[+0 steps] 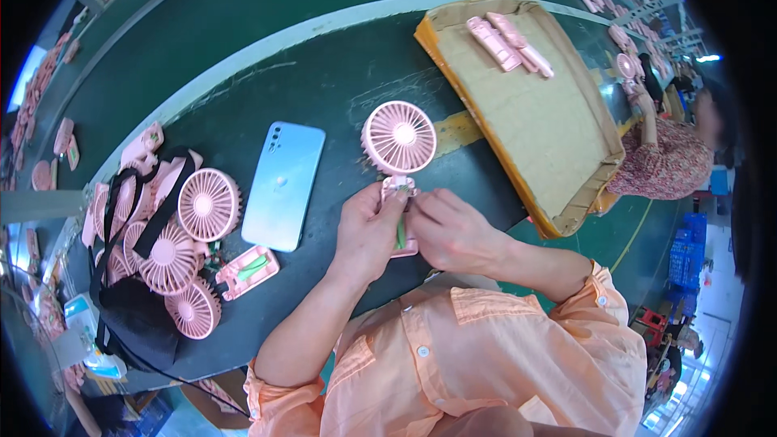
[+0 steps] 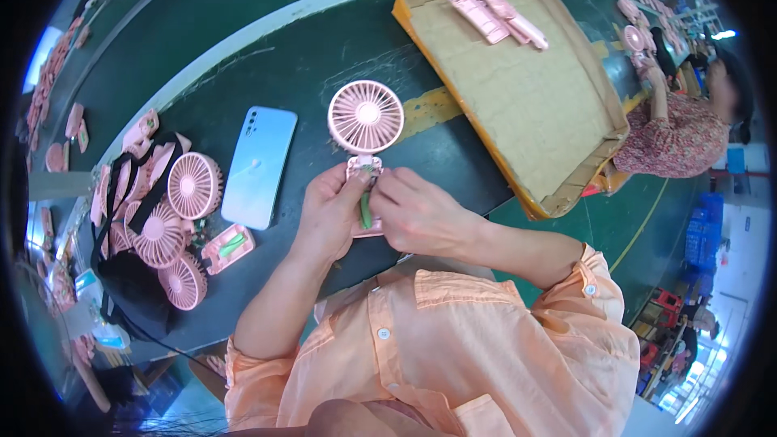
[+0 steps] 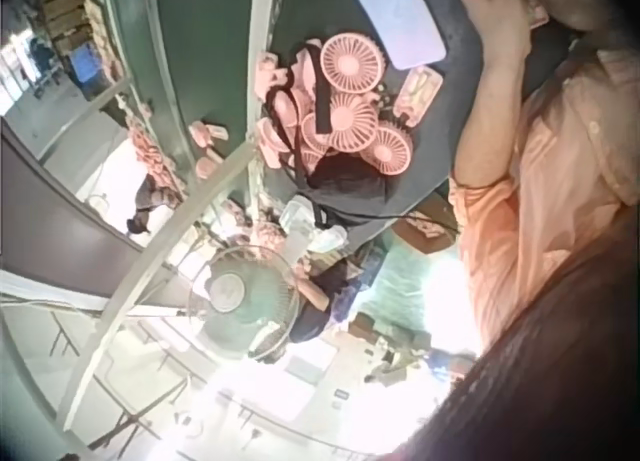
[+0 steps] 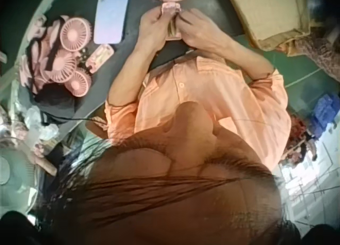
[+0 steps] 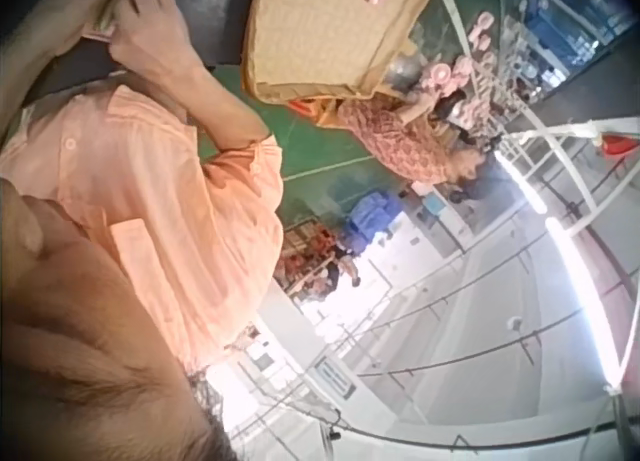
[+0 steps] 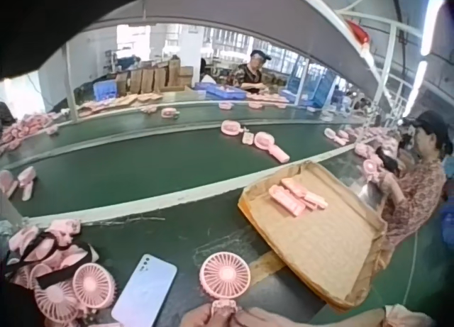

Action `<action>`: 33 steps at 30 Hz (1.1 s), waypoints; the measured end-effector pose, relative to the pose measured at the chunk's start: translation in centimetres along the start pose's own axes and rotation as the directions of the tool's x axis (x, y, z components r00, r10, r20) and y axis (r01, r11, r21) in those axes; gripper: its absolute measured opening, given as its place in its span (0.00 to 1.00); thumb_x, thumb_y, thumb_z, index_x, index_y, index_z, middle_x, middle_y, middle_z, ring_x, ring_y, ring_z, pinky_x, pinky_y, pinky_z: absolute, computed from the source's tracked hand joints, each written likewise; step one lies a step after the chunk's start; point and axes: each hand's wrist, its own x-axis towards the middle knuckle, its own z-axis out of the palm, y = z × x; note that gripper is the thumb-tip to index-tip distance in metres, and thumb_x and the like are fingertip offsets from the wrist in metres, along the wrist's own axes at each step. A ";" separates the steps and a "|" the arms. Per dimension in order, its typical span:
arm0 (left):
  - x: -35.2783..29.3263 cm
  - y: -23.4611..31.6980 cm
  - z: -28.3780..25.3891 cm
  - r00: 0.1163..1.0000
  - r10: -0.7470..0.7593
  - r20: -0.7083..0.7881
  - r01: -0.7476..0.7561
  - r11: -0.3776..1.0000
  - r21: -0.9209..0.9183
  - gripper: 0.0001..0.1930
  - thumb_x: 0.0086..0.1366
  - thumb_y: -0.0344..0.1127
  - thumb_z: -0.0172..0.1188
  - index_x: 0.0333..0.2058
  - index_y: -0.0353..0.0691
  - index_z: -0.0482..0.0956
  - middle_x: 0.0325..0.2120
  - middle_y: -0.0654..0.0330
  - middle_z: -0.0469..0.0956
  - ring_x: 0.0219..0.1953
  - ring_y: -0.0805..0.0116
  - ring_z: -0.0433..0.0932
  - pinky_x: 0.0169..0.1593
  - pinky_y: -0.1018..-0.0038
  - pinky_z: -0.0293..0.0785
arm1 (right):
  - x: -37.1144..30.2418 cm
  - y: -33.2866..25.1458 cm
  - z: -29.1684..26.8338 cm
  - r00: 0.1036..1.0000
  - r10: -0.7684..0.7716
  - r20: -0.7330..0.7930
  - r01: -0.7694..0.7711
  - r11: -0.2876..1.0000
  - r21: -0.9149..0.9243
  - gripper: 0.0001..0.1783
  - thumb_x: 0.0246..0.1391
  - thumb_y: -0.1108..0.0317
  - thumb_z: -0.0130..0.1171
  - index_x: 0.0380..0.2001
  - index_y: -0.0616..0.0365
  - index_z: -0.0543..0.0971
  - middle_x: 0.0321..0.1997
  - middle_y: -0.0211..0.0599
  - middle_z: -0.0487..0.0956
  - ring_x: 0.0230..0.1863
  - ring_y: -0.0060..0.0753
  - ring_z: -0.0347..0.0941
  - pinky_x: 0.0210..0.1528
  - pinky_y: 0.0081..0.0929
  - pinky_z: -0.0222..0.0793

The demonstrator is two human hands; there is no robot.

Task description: The person assembles mini handheld fans by connecting components, snapping the casing parts together, testing the fan, and placing finished fans onto a conveyor belt. The person then walks across the workshop, collects fan casing parts in a cardboard tray, brings them back to the workstation, and assembles more mini fans.

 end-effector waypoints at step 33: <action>-0.5 2.1 -0.7 0.997 -0.005 0.082 0.030 0.949 -0.313 0.14 0.66 0.28 0.47 0.48 0.28 0.68 0.45 0.48 0.74 0.48 0.61 0.76 0.50 0.63 0.76 | -0.9 2.0 -1.6 0.785 0.619 -0.033 -0.618 0.777 -0.124 0.07 0.35 0.74 0.63 0.19 0.68 0.77 0.35 0.47 0.73 0.36 0.48 0.71 0.38 0.37 0.70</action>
